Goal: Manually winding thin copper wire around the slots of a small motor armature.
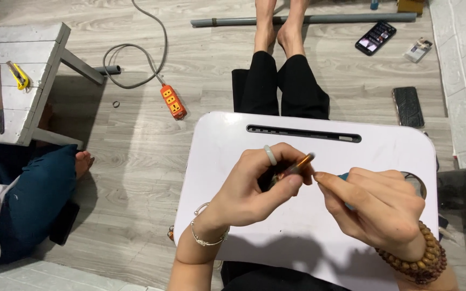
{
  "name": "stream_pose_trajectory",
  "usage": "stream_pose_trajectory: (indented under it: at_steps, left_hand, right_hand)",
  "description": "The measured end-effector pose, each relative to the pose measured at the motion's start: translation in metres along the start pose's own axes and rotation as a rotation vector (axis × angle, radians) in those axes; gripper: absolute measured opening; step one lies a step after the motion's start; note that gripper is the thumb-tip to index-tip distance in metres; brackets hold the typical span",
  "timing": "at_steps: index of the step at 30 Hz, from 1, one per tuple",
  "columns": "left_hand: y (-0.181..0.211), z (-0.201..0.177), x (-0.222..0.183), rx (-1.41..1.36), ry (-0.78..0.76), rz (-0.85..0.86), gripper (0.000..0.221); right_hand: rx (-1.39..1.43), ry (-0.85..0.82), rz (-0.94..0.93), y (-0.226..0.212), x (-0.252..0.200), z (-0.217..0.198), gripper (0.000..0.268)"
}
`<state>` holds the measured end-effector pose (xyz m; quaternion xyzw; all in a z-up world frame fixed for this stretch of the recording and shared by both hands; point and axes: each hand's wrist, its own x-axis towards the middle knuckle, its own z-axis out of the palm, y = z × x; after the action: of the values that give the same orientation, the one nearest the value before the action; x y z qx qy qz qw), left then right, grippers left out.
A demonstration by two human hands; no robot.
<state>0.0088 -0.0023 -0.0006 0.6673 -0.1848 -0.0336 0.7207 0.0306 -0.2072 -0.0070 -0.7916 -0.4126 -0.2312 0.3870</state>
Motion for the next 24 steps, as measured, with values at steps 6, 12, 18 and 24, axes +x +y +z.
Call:
stream_pose_trajectory:
  at_steps: [6,12,18,24]
  left_hand:
    - [0.008,0.003,0.006,0.351,0.102,0.125,0.025]
    - [-0.001,0.008,0.006,0.857,0.166,0.261,0.027]
    - [-0.003,0.007,0.006,0.959,0.133,0.277,0.014]
    - [-0.009,0.008,0.001,1.098,0.049,0.307,0.015]
  right_hand:
    - [-0.046,0.024,0.016,0.003,0.005,0.003,0.017]
    - [-0.096,-0.008,0.014,0.003,0.004,0.004,0.016]
    - [-0.156,-0.115,-0.051,0.006,0.005,-0.003,0.014]
    - [-0.172,-0.144,-0.125,0.011,0.008,-0.006,0.011]
